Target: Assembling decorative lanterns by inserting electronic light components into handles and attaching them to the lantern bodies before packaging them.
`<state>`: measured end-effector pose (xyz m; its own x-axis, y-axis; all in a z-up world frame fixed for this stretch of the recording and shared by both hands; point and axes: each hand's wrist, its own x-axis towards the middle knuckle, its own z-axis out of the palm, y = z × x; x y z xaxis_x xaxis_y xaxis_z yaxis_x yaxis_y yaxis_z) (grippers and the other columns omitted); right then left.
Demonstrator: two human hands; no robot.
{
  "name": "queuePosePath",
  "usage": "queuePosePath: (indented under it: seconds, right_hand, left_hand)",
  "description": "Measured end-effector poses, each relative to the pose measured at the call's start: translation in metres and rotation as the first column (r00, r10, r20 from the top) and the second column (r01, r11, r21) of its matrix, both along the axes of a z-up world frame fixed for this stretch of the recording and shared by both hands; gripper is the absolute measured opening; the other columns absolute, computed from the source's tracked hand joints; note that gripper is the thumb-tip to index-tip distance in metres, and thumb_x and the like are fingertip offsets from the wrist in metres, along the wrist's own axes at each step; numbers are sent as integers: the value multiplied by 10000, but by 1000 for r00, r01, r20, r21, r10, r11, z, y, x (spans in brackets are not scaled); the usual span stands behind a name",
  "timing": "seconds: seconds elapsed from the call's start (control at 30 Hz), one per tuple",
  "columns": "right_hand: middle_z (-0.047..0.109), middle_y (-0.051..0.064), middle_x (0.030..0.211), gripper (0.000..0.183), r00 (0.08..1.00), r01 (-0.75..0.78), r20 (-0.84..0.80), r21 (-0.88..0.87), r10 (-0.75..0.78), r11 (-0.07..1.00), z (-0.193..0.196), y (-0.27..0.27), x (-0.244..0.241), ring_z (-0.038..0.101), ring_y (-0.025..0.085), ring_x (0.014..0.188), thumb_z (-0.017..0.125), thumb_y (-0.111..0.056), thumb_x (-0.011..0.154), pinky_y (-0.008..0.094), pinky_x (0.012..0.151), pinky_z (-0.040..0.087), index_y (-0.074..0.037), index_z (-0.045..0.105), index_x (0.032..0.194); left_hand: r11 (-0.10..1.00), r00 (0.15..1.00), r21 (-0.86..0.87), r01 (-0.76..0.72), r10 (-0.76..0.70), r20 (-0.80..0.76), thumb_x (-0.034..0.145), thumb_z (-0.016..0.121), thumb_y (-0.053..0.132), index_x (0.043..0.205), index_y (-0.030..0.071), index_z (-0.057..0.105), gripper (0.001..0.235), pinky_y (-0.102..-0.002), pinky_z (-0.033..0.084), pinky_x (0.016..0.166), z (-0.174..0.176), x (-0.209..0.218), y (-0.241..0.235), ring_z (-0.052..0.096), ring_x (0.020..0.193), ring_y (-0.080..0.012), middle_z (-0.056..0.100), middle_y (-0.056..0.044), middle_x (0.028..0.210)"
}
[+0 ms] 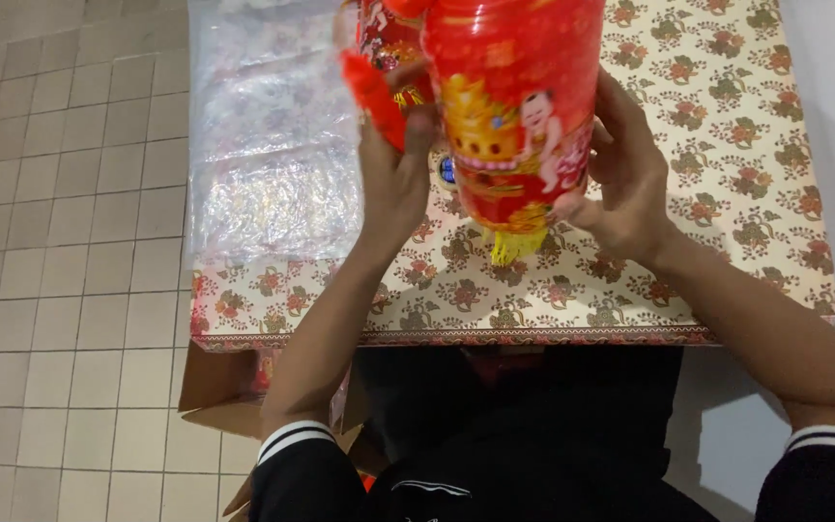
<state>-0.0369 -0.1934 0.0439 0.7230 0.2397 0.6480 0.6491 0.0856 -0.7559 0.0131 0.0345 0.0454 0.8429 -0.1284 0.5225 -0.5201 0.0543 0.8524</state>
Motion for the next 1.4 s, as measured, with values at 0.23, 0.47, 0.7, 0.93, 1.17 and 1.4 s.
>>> queuePosePath:
  seconds: [0.23,0.47,0.7,0.93,1.17,1.4]
  right_hand:
    - [469,175,1496,767,989,59,-142,119,-42,991,-2,-4,8,516,337,1422,641,-294,948,484,1206,570,11,300,1565]
    - [446,179,1516,785,988,37,-153,176,-10,984,-15,-16,21,475,341,1454,630,-305,966,537,1285,505,17,274,1587]
    - [442,157,1542,769,982,7,-189,181,28,983,-17,-18,21,478,312,1449,637,-361,967,515,1269,509,-30,306,1578]
    - [450,161,1535,776,975,16,-218,219,33,976,-25,-19,23,487,304,1435,637,-348,955,494,1248,519,-18,306,1575]
    - [492,148,1498,826,966,41,-257,222,18,974,-31,-20,26,534,299,1390,668,-430,942,479,1208,550,-13,322,1565]
    - [501,163,1508,840,995,17,-101,165,0,986,-13,-6,17,550,346,1417,698,-383,924,557,1200,597,-44,314,1589]
  left_hand:
    - [995,995,19,-97,97,9,1041,351,644,1294,136,508,588,-234,458,432,0,8,15,499,627,-98,485,-17,916]
    - [989,993,-82,121,-121,3,1123,411,422,1341,103,493,395,-239,468,473,7,-1,10,501,543,-110,631,-53,836]
    - [959,969,-189,209,-229,-93,1094,460,381,1151,156,532,242,-225,212,410,25,-13,9,244,520,-51,341,63,703]
    - [977,989,-167,129,-140,-50,1052,450,514,986,105,594,438,-220,246,383,17,-6,13,276,470,-48,373,58,629]
    - [962,963,-258,92,-151,-222,1031,427,456,877,102,579,415,-236,239,359,21,-5,13,259,432,-63,351,46,569]
    - [978,959,-104,182,-200,-201,957,327,734,1101,134,492,639,-269,590,541,8,-1,5,628,791,-160,582,-51,949]
